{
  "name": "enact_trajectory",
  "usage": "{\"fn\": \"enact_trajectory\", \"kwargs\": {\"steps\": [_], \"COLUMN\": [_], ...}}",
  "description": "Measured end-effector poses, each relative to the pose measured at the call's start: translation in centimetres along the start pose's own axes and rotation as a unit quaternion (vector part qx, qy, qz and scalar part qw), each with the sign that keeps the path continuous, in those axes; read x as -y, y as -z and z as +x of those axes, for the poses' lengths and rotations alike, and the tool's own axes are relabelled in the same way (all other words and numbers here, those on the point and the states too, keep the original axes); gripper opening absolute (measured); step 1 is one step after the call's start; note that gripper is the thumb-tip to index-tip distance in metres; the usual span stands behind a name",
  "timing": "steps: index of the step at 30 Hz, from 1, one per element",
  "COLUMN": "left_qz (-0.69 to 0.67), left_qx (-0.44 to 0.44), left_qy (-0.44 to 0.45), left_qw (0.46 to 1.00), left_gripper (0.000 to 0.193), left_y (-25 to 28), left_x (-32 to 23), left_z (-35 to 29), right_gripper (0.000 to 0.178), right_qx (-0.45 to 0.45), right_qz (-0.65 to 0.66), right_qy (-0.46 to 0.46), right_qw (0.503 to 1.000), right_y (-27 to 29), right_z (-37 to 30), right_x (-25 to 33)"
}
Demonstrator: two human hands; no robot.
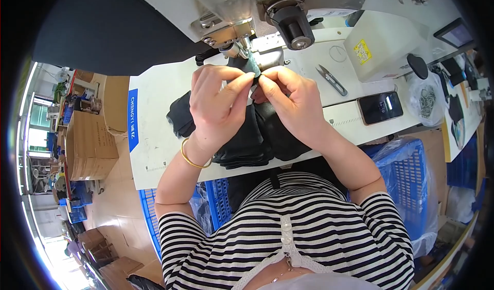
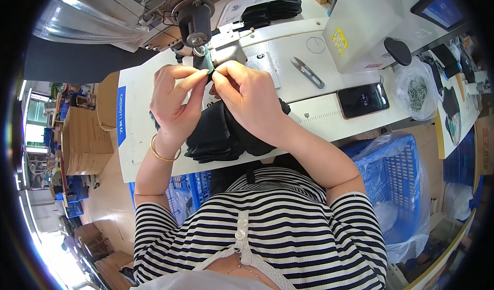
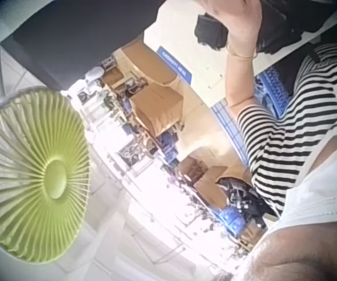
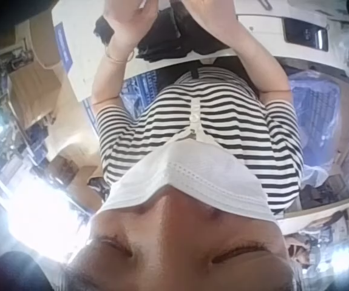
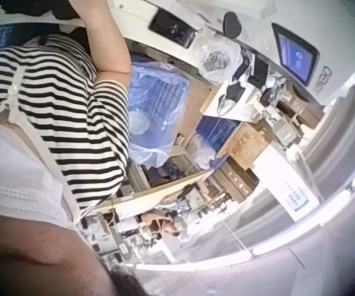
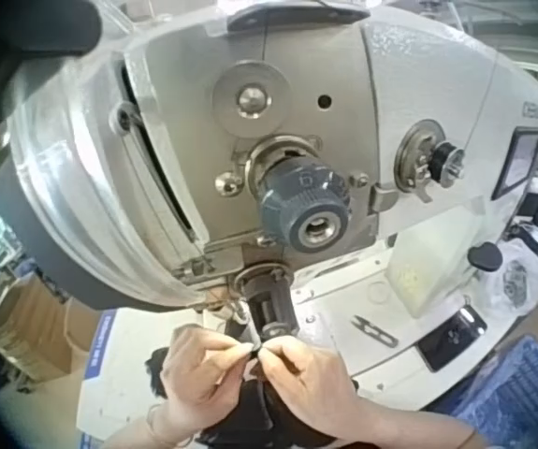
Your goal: Stitching and assembling black leather shoe components using an industrial sewing machine.
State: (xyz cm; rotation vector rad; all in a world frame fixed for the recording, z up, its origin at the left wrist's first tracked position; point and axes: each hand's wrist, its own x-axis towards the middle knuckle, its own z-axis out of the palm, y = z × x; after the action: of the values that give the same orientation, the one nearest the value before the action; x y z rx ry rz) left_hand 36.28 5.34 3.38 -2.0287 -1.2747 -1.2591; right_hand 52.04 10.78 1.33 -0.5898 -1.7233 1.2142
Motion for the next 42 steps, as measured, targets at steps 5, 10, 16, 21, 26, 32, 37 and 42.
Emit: {"fn": "enact_trajectory", "kwargs": {"steps": [5, 10, 16, 21, 26, 32, 37, 42], "left_qz": [0.072, 0.119, 0.132, 0.135, 0.124, 0.133, 0.152, 0.16], "left_qx": [0.0, 0.023, 0.045, 0.045, 0.008, 0.013, -0.011, -0.019], "left_qy": [-0.122, -0.18, -0.206, -0.098, -0.145, -0.18, -0.209, -0.222], "left_qw": [0.99, 0.976, 0.969, 0.985, 0.982, 0.975, 0.966, 0.962], "left_gripper": [0.025, 0.028, 0.025, 0.034, 0.031, 0.024, 0.036, 0.036], "left_y": [0.1, 0.2, 0.4, 0.5, 0.4, 0.6, 0.2, -0.2], "left_x": [0.3, 0.4, 0.3, -0.2, 0.5, 1.2, 2.5, 3.2], "left_z": [0.1, -0.1, -0.5, -0.9, -0.6, -0.5, -0.5, -0.3], "right_gripper": [0.019, 0.021, 0.021, 0.02, 0.019, 0.019, 0.019, 0.019], "right_qx": [0.026, 0.029, 0.041, 0.039, 0.022, 0.01, 0.007, 0.013], "right_qz": [0.019, 0.082, 0.039, 0.059, 0.09, 0.123, 0.135, 0.125], "right_qy": [-0.024, -0.053, -0.091, -0.089, -0.101, -0.097, -0.096, -0.104], "right_qw": [0.999, 0.995, 0.994, 0.994, 0.991, 0.988, 0.986, 0.987], "right_y": [0.1, 0.2, 0.4, 0.3, -0.2, -0.8, -1.1, -0.9], "right_z": [0.0, 0.2, 0.8, 0.8, 0.6, 0.8, 0.9, 0.4], "right_x": [0.3, 0.4, 0.8, 0.7, 0.9, 0.5, 0.6, 0.2]}}
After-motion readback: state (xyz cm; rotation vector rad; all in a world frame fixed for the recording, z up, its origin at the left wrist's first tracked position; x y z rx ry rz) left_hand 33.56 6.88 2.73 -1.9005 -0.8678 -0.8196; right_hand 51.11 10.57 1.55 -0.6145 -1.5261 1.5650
